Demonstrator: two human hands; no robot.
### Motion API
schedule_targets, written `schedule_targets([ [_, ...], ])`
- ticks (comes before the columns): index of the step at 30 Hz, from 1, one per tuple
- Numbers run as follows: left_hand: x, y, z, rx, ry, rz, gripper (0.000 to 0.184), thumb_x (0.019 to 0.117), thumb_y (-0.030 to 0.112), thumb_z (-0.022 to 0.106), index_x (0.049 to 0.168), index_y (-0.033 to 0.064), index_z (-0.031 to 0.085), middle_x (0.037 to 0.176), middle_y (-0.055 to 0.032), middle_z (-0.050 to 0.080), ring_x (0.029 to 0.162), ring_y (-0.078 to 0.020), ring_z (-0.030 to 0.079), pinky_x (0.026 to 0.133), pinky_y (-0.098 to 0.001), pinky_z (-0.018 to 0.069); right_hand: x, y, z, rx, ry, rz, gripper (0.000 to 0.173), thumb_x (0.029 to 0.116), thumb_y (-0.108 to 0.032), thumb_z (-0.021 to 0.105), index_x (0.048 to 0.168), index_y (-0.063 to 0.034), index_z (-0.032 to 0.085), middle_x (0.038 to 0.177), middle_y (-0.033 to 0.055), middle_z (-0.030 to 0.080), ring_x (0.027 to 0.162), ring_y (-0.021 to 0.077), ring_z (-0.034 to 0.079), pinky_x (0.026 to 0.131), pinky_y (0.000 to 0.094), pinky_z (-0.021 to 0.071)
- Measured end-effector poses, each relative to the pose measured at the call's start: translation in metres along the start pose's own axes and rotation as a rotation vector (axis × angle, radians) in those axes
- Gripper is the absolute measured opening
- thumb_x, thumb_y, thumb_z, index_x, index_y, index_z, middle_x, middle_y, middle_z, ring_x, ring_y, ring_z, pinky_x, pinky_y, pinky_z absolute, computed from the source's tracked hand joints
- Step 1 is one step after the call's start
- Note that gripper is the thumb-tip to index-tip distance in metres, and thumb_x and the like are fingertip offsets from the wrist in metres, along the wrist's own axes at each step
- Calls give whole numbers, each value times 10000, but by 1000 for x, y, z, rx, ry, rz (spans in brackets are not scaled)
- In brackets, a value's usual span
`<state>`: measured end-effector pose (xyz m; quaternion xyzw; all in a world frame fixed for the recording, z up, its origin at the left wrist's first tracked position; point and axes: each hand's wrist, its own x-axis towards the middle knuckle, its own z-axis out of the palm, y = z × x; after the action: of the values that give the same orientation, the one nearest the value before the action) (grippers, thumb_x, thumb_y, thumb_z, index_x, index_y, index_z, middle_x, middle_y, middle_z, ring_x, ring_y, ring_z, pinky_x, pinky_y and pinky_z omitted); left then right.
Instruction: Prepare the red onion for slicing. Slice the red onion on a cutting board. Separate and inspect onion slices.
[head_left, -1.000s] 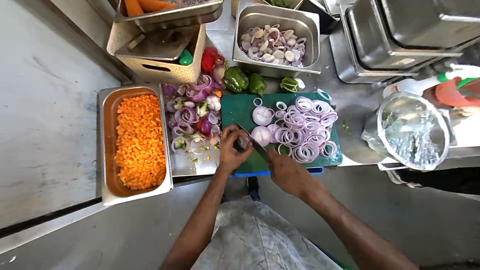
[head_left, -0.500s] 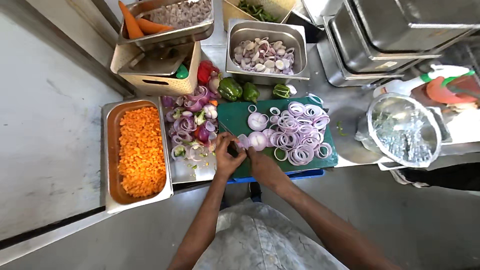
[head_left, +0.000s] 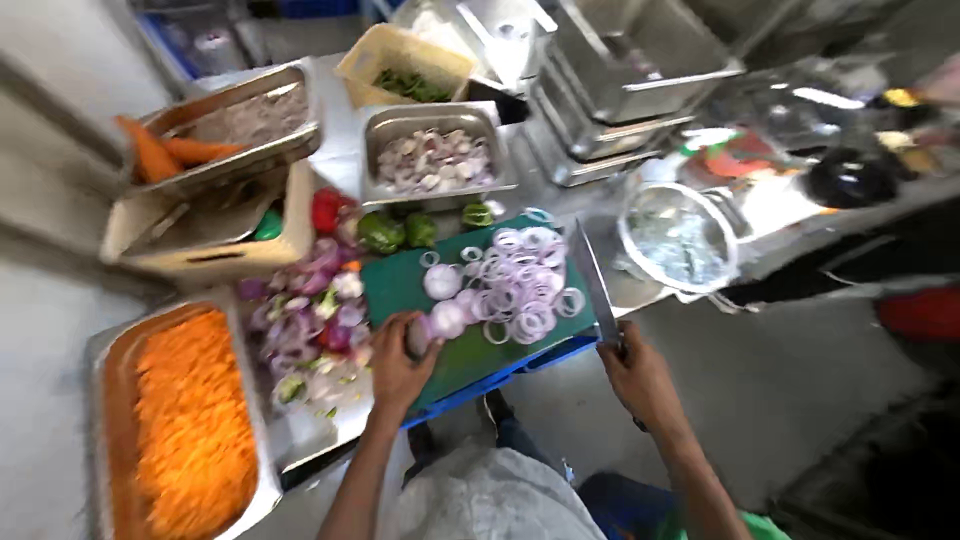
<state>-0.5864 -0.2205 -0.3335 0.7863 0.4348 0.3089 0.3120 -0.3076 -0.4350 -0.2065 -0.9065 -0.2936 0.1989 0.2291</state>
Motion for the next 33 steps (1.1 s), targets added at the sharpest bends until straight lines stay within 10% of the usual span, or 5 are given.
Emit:
schedule_targets([
  [7,10,6,-7,53,12,-60,476,997,297,645,1402,55,581,1290,-156,668,1145,-260,673,975,-488,567,87,56,8,-58,41,45,469,996,-138,578,1457,-60,541,1290,279,610,1102,427,659,931,598,554],
  [13,20,24,19,-612,401,-541,401,1063,179,531,1375,-70,493,1191,-209,645,916,-256,717,732,-465,642,159,83,18,-102,121,-42,365,946,-151,662,1298,-55,666,1213,285,655,1115,455,648,953,611,529],
  [19,24,98,8,-1121,489,-679,381,1103,264,420,1397,33,491,1256,-188,640,1026,-318,696,841,-497,609,157,80,6,-149,108,-300,248,979,-106,622,1166,31,708,1072,341,675,1016,552,651,866,745,489],
  [27,21,145,14,-1393,126,-622,356,1054,86,471,1401,13,505,1279,-221,631,1101,-346,678,973,-500,569,87,-59,31,607,-273,-618,445,952,-222,731,1382,-152,639,1219,49,703,932,172,716,753,387,635],
  [33,38,150,8,-1440,166,-758,373,1077,203,505,1411,37,515,1270,-193,649,1090,-323,688,951,-465,582,81,-110,62,650,-264,-656,230,920,-39,725,1137,-111,753,1020,33,756,799,146,731,691,334,648],
])
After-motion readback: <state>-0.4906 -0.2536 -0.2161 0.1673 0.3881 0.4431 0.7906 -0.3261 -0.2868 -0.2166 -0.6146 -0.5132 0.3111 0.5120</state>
